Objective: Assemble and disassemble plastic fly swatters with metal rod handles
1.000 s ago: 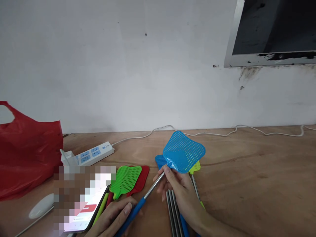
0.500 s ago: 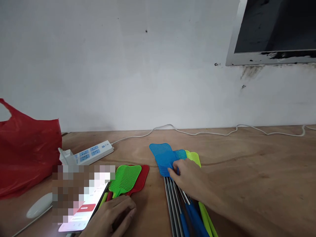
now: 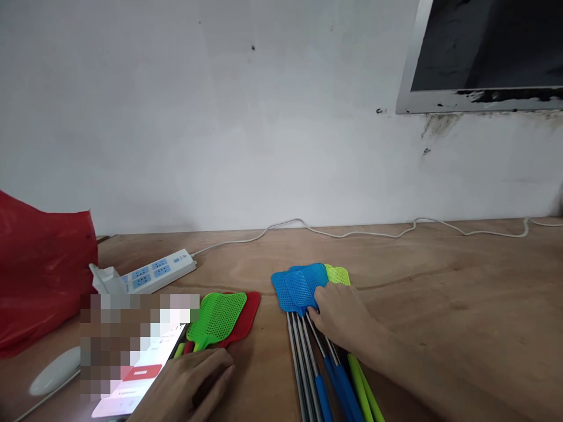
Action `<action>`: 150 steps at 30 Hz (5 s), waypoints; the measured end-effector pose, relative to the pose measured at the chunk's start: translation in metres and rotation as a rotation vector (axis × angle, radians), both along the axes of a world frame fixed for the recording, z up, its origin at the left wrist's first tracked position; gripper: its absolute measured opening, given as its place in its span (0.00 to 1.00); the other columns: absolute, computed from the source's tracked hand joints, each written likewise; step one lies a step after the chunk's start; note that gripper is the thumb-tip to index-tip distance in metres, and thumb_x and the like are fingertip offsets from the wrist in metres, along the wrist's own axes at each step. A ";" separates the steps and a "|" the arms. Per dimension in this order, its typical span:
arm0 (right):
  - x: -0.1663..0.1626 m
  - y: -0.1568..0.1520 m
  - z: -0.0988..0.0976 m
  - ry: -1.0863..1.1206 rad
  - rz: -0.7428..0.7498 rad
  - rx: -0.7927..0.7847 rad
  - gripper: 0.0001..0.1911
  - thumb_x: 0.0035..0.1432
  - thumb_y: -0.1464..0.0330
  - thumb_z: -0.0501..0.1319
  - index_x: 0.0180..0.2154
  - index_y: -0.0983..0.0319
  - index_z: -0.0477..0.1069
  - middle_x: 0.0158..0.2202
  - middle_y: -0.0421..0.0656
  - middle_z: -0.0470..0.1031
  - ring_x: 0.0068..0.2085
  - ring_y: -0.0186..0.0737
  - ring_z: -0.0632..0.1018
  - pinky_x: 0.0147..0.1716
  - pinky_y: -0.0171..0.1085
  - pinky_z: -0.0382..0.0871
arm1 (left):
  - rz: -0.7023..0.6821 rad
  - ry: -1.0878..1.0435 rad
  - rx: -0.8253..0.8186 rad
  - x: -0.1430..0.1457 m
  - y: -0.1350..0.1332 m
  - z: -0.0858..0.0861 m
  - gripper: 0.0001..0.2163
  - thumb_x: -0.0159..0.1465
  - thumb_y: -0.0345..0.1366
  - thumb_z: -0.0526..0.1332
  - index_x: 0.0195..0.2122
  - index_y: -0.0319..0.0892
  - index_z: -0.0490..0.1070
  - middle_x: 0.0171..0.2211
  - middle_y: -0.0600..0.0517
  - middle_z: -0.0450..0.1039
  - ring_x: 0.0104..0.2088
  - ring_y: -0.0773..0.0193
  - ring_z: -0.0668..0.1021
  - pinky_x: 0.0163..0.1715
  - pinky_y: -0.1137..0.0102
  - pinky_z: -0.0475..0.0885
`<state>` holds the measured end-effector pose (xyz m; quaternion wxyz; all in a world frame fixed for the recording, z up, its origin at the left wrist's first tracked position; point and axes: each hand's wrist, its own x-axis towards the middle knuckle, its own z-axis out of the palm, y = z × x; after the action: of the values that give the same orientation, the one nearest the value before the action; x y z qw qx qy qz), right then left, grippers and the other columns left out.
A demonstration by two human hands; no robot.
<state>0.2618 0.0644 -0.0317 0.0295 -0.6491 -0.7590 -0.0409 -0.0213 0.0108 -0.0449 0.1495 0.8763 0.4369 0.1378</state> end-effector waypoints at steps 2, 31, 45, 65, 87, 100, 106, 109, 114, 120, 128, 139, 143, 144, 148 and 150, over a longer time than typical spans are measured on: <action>-0.001 -0.002 0.003 -0.025 -0.008 -0.002 0.12 0.62 0.64 0.61 0.28 0.62 0.74 0.30 0.54 0.78 0.34 0.56 0.78 0.26 0.40 0.48 | 0.002 0.000 -0.005 -0.001 0.000 -0.002 0.13 0.72 0.37 0.48 0.32 0.45 0.68 0.31 0.49 0.78 0.30 0.58 0.79 0.28 0.69 0.64; -0.018 -0.033 0.008 0.246 0.256 -0.156 0.04 0.54 0.68 0.69 0.32 0.60 0.75 0.34 0.41 0.78 0.37 0.45 0.76 0.32 0.37 0.57 | -0.031 0.029 0.051 -0.002 0.001 -0.005 0.13 0.70 0.34 0.47 0.33 0.45 0.70 0.30 0.51 0.76 0.29 0.58 0.78 0.28 0.68 0.64; -0.020 -0.030 0.009 0.307 0.287 -0.203 0.01 0.56 0.70 0.67 0.32 0.58 0.78 0.28 0.40 0.80 0.34 0.43 0.77 0.30 0.36 0.58 | -0.042 0.018 0.049 -0.001 0.000 -0.001 0.13 0.71 0.34 0.48 0.34 0.44 0.71 0.31 0.51 0.77 0.30 0.58 0.78 0.29 0.68 0.63; -0.046 -0.048 -0.012 0.207 0.300 -0.035 0.11 0.56 0.62 0.62 0.40 0.59 0.72 0.33 0.45 0.79 0.35 0.50 0.79 0.29 0.40 0.51 | 0.002 0.070 0.249 -0.003 -0.001 -0.005 0.13 0.71 0.31 0.46 0.34 0.44 0.68 0.30 0.51 0.76 0.29 0.58 0.79 0.28 0.68 0.65; -0.043 -0.045 -0.013 0.255 0.312 -0.026 0.03 0.55 0.68 0.62 0.30 0.59 0.69 0.30 0.40 0.78 0.31 0.43 0.77 0.28 0.39 0.47 | 0.090 0.100 0.295 -0.004 0.000 -0.008 0.12 0.69 0.34 0.52 0.26 0.45 0.58 0.22 0.55 0.68 0.22 0.63 0.72 0.24 0.70 0.60; -0.043 -0.043 -0.010 0.264 0.230 -0.081 0.07 0.52 0.64 0.64 0.25 0.59 0.72 0.27 0.42 0.79 0.31 0.44 0.78 0.28 0.38 0.52 | 0.047 0.001 0.172 -0.002 -0.002 -0.010 0.12 0.64 0.35 0.60 0.24 0.44 0.60 0.25 0.54 0.71 0.27 0.63 0.73 0.27 0.71 0.64; -0.045 -0.045 -0.007 0.267 0.139 -0.129 0.06 0.45 0.66 0.64 0.20 0.59 0.72 0.24 0.42 0.79 0.29 0.44 0.77 0.27 0.38 0.54 | 0.075 0.127 0.197 0.000 -0.003 -0.005 0.18 0.64 0.40 0.63 0.19 0.43 0.64 0.20 0.54 0.70 0.27 0.60 0.73 0.33 0.65 0.65; -0.046 -0.044 0.001 0.348 0.111 -0.146 0.07 0.43 0.68 0.64 0.17 0.59 0.69 0.21 0.41 0.76 0.27 0.41 0.74 0.27 0.37 0.55 | 0.065 0.137 0.212 0.001 -0.005 -0.004 0.18 0.64 0.40 0.62 0.18 0.42 0.64 0.18 0.56 0.70 0.25 0.62 0.73 0.37 0.62 0.65; -0.044 -0.036 0.009 0.863 0.161 -0.258 0.07 0.45 0.69 0.59 0.19 0.60 0.64 0.16 0.35 0.65 0.22 0.33 0.66 0.23 0.34 0.54 | 0.039 0.048 0.161 0.003 -0.007 -0.005 0.16 0.62 0.35 0.62 0.18 0.42 0.61 0.19 0.57 0.69 0.26 0.63 0.74 0.36 0.64 0.65; -0.045 -0.028 0.002 1.701 -0.010 -0.408 0.12 0.51 0.58 0.62 0.31 0.59 0.67 0.17 0.32 0.66 0.17 0.30 0.63 0.15 0.29 0.52 | -0.020 -0.105 0.130 0.003 -0.010 0.000 0.14 0.69 0.38 0.56 0.25 0.43 0.66 0.25 0.53 0.72 0.27 0.63 0.74 0.27 0.69 0.64; -0.047 -0.025 -0.006 1.958 -0.034 -0.355 0.17 0.47 0.57 0.70 0.31 0.62 0.69 0.20 0.38 0.73 0.20 0.30 0.68 0.16 0.28 0.61 | 0.020 -0.112 0.084 0.001 -0.010 0.001 0.14 0.71 0.41 0.53 0.30 0.44 0.67 0.28 0.52 0.74 0.28 0.60 0.76 0.27 0.69 0.66; -0.049 -0.034 -0.003 1.639 0.204 -0.510 0.21 0.49 0.53 0.71 0.32 0.65 0.77 0.24 0.43 0.78 0.21 0.33 0.73 0.18 0.30 0.66 | 0.001 -0.169 0.080 0.001 -0.011 -0.003 0.13 0.72 0.41 0.53 0.30 0.44 0.67 0.26 0.54 0.73 0.27 0.62 0.76 0.26 0.70 0.67; -0.050 -0.038 -0.005 1.549 0.303 -0.600 0.21 0.53 0.53 0.69 0.35 0.66 0.78 0.27 0.44 0.80 0.23 0.32 0.74 0.22 0.31 0.69 | -0.022 -0.188 0.083 0.001 -0.012 -0.006 0.13 0.72 0.42 0.54 0.30 0.45 0.66 0.28 0.54 0.74 0.28 0.62 0.77 0.27 0.70 0.68; -0.050 -0.038 -0.006 1.540 0.311 -0.605 0.21 0.53 0.53 0.69 0.35 0.66 0.78 0.27 0.44 0.80 0.23 0.32 0.74 0.22 0.31 0.69 | -0.030 -0.193 0.079 0.001 -0.012 -0.005 0.13 0.72 0.41 0.53 0.31 0.45 0.66 0.28 0.54 0.74 0.28 0.62 0.77 0.28 0.70 0.68; -0.051 -0.038 -0.005 1.562 0.260 -0.497 0.23 0.53 0.50 0.68 0.33 0.65 0.76 0.28 0.43 0.78 0.25 0.32 0.75 0.20 0.30 0.68 | -0.040 -0.207 0.088 0.002 -0.012 0.004 0.11 0.73 0.39 0.51 0.34 0.45 0.67 0.30 0.54 0.74 0.30 0.62 0.77 0.29 0.70 0.70; -0.052 -0.037 -0.004 1.601 0.212 -0.391 0.24 0.55 0.48 0.65 0.32 0.64 0.73 0.29 0.43 0.77 0.25 0.33 0.75 0.19 0.29 0.67 | -0.031 -0.192 0.137 0.001 -0.010 0.008 0.11 0.74 0.37 0.48 0.36 0.46 0.67 0.32 0.53 0.75 0.32 0.61 0.78 0.32 0.68 0.72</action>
<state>0.2100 0.0274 -0.0353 0.4511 -0.4005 -0.5592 0.5687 -0.0206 0.0009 -0.0370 0.1323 0.8739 0.3964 0.2483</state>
